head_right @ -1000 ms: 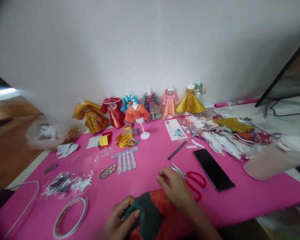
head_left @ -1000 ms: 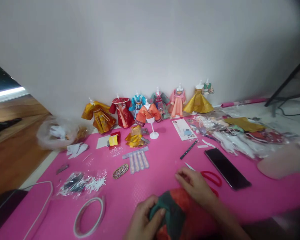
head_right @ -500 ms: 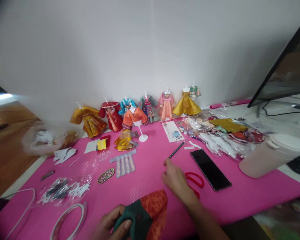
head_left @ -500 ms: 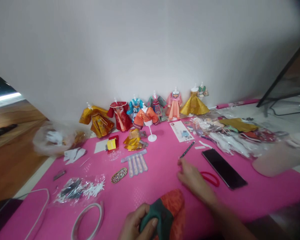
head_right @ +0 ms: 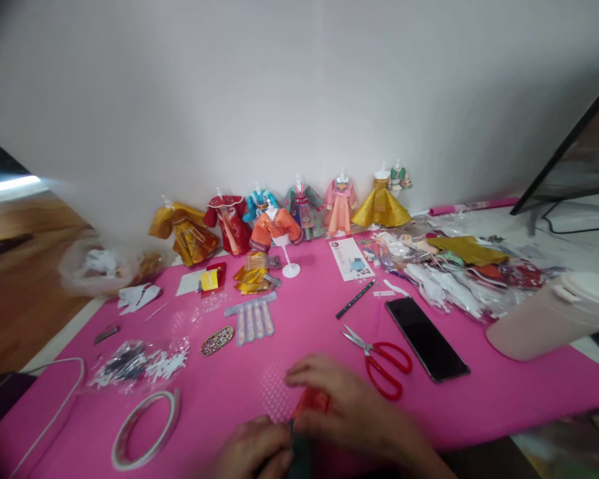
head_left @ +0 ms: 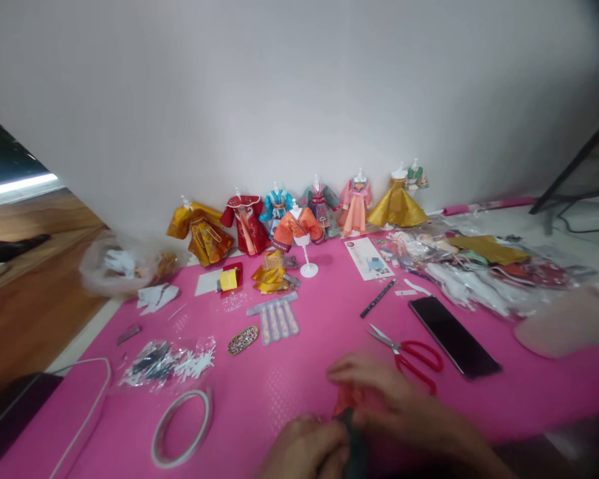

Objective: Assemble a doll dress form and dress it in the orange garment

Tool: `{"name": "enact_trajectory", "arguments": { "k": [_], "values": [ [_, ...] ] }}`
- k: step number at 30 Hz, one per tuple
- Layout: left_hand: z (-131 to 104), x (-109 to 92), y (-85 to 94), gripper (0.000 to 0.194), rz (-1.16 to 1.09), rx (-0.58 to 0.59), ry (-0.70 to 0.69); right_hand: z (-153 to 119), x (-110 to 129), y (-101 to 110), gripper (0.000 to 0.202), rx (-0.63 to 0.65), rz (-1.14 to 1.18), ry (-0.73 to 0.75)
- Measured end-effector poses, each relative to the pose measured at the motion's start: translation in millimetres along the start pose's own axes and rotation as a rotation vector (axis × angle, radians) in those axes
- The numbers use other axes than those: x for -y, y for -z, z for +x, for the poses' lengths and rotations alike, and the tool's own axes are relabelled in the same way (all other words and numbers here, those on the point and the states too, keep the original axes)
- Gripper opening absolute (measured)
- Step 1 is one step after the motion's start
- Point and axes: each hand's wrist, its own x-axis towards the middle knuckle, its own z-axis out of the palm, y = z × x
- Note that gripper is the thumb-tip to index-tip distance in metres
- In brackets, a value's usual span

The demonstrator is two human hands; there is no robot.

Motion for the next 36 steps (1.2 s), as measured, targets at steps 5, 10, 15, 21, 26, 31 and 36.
{"name": "enact_trajectory", "arguments": {
  "k": [5,10,15,21,26,31,36],
  "values": [
    [-4,-4,12.8,0.013,0.055,-0.028,0.092,-16,22,-10,0.012,0.103,0.108,-0.162],
    [-16,5,29.8,0.017,-0.075,0.018,0.176,-24,22,1,0.018,0.141,0.261,-0.428],
    [-30,21,29.5,0.020,-0.148,-0.031,0.256,-26,31,2,0.016,0.088,0.403,-0.517],
    [-51,30,37.8,0.017,-0.183,-0.136,0.330,-38,22,15,0.015,0.097,0.104,-0.392],
    [-62,21,50.8,0.008,-0.593,-0.089,0.356,-49,-3,29,0.038,-0.033,-0.191,-0.220],
    [-40,21,60.1,0.013,-0.609,-0.285,0.260,-21,-13,42,0.012,-0.077,-0.295,-0.086],
    [-24,14,82.3,0.013,-0.133,-0.725,-0.008,9,5,54,0.010,-0.494,-0.444,0.142]
  ]
}}
